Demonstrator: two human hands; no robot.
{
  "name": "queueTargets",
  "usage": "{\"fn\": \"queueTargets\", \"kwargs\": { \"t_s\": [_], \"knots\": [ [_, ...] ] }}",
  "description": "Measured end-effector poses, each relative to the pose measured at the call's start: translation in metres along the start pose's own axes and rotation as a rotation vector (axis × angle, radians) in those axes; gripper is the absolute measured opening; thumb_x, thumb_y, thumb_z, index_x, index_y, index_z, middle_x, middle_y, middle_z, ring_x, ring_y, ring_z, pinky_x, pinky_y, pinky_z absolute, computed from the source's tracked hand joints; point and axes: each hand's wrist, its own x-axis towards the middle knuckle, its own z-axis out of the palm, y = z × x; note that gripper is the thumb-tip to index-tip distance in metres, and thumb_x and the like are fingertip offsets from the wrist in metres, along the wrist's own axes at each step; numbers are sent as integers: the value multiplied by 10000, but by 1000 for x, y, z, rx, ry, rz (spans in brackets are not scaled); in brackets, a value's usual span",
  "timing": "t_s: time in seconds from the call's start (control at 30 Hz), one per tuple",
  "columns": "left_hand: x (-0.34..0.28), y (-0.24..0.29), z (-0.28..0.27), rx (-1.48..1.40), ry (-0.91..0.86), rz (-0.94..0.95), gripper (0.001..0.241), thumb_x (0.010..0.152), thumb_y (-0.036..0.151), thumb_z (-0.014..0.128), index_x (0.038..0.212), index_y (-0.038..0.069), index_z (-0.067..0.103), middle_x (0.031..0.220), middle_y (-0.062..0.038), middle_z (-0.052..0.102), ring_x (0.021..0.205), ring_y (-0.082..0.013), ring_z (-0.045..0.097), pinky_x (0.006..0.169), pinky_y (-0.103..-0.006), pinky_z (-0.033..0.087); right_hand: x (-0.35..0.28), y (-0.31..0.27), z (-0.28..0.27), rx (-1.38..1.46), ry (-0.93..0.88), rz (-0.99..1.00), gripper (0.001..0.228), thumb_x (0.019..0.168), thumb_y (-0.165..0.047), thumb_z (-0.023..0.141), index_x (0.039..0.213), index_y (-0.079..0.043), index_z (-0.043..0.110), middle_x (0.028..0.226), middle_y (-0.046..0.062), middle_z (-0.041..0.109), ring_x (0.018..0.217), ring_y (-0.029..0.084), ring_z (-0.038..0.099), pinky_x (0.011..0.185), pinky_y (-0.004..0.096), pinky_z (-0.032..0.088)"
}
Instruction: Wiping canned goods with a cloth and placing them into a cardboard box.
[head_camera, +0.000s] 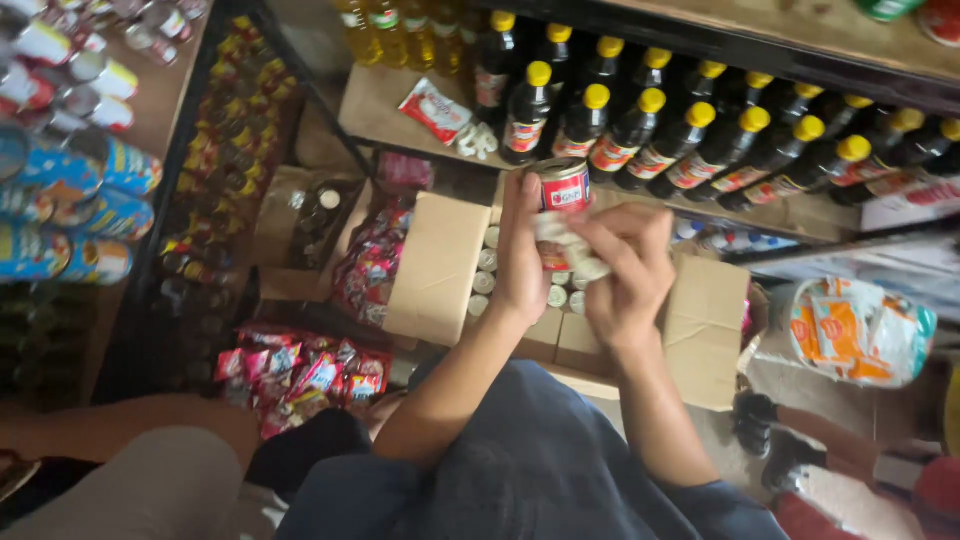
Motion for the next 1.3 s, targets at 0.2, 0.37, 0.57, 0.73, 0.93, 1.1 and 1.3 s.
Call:
{"fn": "queueTargets", "kwargs": {
  "t_s": [0.2, 0.37, 0.57, 0.73, 0.93, 1.1, 1.3],
  "knots": [
    [-5, 27, -6, 16, 126, 79, 393, 1046, 466, 560, 1211, 111, 533, 1030, -56, 585, 963, -128, 601, 861, -338, 521, 23, 15, 13, -127, -53, 37, 316, 928, -298, 550, 728, -58, 601, 963, 138, 512, 952, 383, 474, 823, 462, 467],
    [-1, 36, -19, 80, 125, 133, 508, 999, 499, 618, 1270, 93, 480, 1116, -88, 560, 1039, -161, 554, 948, -406, 484, 42, -9, 47, 293, -8, 193, 393, 1031, 95, 562, 1380, 60, 383, 1380, 271, 461, 1164, 458, 656, 1123, 624, 406],
    [-4, 62, -15, 268, 142, 141, 481, 1049, 507, 496, 1318, 109, 468, 1142, -97, 530, 1109, -203, 518, 1030, -392, 418, 24, -38, 54, 251, -386, 129, 723, 1137, -531, 242, 1627, -1, 282, 1720, 205, 171, 1586, 438, 59, 1300, 596, 86],
    [-16, 47, -12, 330, 28, 10, 505, 1022, 480, 549, 1342, 90, 514, 1139, -114, 581, 1102, -235, 534, 1011, -427, 434, 50, -23, 41, 184, -398, 177, 901, 1069, -683, 165, 1691, -34, 114, 1754, 176, -52, 1633, 392, -75, 1370, 583, -28],
    [-2, 48, -11, 287, 72, 82, 653, 893, 423, 755, 1377, 102, 456, 1222, -126, 559, 1171, -239, 525, 1072, -424, 412, 16, -29, 33, 219, -443, 190, 942, 1049, -695, 218, 1665, 6, 85, 1724, 243, -80, 1596, 428, -95, 1325, 603, -27],
    [-7, 31, -8, 375, -32, 62, 507, 989, 457, 641, 1303, 75, 527, 1202, -169, 602, 1173, -252, 568, 1043, -446, 438, 24, -15, 20, 146, -388, 236, 903, 1056, -690, 181, 1680, -48, 70, 1740, 188, -98, 1620, 385, -113, 1348, 601, -37],
    [0, 8, -2, 130, -45, -208, 514, 965, 430, 686, 1295, 54, 571, 1154, -52, 601, 977, -153, 596, 917, -345, 505, 16, -21, 11, 157, -287, 266, 865, 1081, -645, 242, 1684, -53, 58, 1747, 194, -93, 1628, 393, -117, 1355, 593, -46]
  ]
}}
